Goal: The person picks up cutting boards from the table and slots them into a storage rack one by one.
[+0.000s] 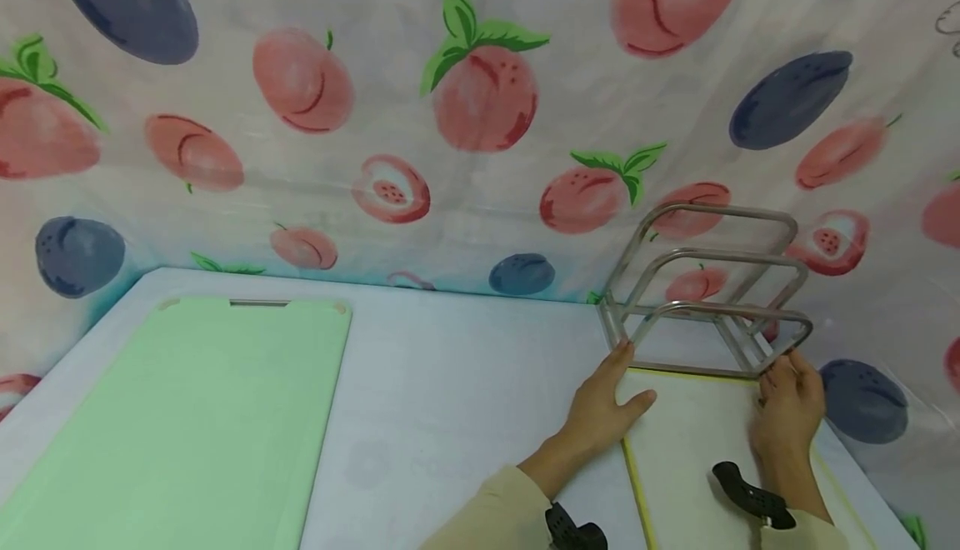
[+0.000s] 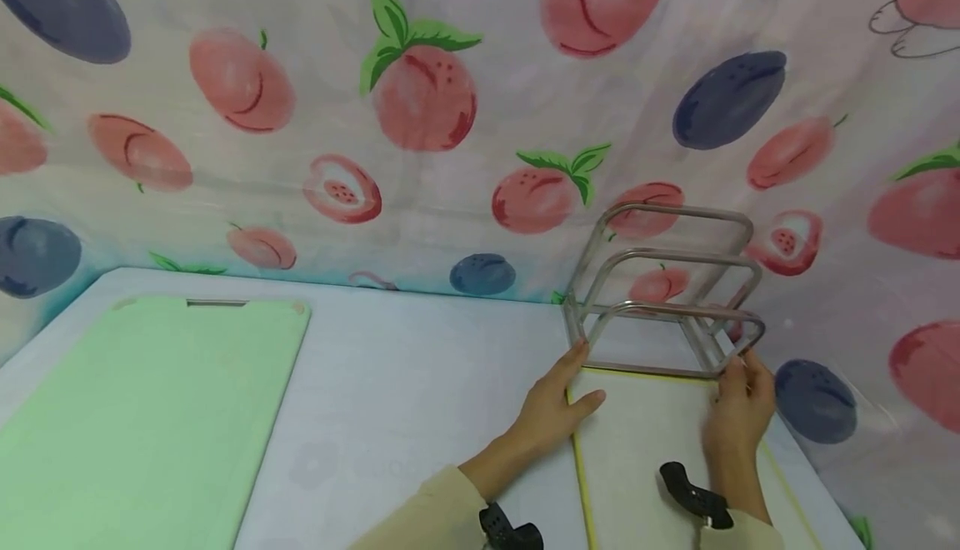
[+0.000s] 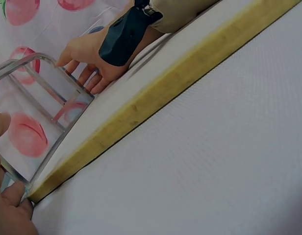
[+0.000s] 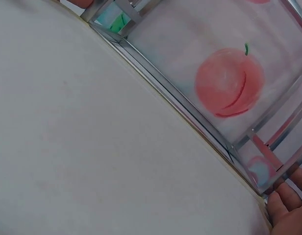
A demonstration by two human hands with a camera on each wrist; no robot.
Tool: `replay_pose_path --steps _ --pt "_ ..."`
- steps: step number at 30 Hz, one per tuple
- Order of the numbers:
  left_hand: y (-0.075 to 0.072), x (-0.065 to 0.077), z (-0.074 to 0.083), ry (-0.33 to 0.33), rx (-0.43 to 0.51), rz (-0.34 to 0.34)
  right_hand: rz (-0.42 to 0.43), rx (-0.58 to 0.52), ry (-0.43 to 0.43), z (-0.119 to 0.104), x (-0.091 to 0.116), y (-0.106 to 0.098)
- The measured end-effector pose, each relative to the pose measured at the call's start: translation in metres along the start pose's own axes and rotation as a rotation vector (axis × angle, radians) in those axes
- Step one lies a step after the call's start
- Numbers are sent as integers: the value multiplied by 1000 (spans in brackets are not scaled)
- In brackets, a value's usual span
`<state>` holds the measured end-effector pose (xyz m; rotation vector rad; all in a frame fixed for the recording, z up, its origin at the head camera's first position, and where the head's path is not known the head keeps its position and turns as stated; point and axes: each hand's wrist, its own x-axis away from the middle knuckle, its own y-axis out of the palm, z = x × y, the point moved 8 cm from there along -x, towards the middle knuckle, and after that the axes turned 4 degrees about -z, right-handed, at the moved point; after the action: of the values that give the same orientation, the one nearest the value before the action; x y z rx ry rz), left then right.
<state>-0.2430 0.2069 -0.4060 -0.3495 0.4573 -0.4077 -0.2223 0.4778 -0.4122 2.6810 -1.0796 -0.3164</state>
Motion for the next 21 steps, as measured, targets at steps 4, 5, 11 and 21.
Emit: replay_pose_path --steps 4,5,11,21 --pt "-2 0 1 10 0 18 -13 24 -5 0 -1 2" --pt "-2 1 1 12 4 21 -13 31 -5 0 -1 3" --pt "-4 1 2 18 30 36 -36 77 -13 -2 1 5" --pt "-6 2 1 3 10 49 -44 56 -10 -2 3 6"
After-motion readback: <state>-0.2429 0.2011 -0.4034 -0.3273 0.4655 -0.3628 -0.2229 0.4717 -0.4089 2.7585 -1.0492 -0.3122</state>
